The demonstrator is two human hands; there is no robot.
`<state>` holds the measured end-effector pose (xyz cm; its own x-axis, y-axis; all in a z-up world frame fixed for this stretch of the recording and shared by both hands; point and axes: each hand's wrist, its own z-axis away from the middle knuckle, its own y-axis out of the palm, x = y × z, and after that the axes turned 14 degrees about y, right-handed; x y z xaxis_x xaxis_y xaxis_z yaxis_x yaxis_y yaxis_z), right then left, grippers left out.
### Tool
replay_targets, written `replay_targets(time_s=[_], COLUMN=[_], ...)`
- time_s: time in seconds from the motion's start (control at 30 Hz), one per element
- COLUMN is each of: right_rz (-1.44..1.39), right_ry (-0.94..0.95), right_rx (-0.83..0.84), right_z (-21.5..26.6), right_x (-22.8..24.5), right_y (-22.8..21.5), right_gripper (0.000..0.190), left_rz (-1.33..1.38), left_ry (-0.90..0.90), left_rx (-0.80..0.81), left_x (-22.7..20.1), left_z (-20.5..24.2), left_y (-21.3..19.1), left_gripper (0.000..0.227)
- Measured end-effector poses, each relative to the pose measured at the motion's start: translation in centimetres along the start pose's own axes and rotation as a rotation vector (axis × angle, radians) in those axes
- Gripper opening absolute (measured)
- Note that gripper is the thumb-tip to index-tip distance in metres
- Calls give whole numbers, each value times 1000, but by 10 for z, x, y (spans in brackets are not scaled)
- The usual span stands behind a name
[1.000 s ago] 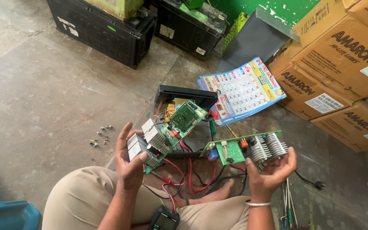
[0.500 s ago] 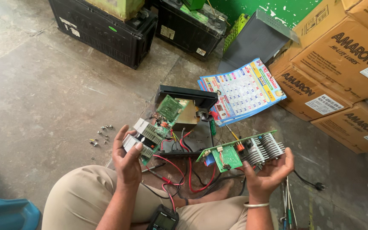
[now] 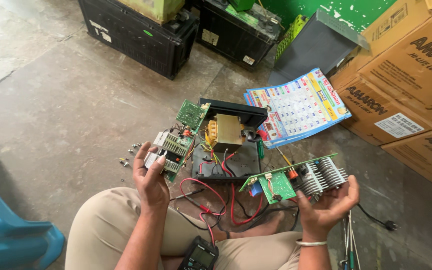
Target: The person sits on the floor and uses a multimeter to test connections on an open electronic device. They then remove a green circuit board, inspect it, and test components with the multimeter probes before placing the board aside.
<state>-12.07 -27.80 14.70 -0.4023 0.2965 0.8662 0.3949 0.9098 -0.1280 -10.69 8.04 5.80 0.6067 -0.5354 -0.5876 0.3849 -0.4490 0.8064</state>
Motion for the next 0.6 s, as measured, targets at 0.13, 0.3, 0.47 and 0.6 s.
replay_targets(time_s=[0.13,0.3,0.47,0.6], right_rz=[2,40,100,165], right_ry=[2,-3,17,56], right_rx=[2,5,19,17], right_z=[3,4,2,3], right_x=[-2,-4,-7,-5], right_y=[-3,-7,-11,-18], right_gripper=[109,107,103,102], left_rz=[-45,-396,-1043,-1188], left_ry=[30,119,478,523], left_rx=[8,124,420,318], left_x=[-12,-40,-62,-63], left_z=[-4,-11,-59,-114], left_y=[8,26,27,5], left_gripper=[67,69,68,62])
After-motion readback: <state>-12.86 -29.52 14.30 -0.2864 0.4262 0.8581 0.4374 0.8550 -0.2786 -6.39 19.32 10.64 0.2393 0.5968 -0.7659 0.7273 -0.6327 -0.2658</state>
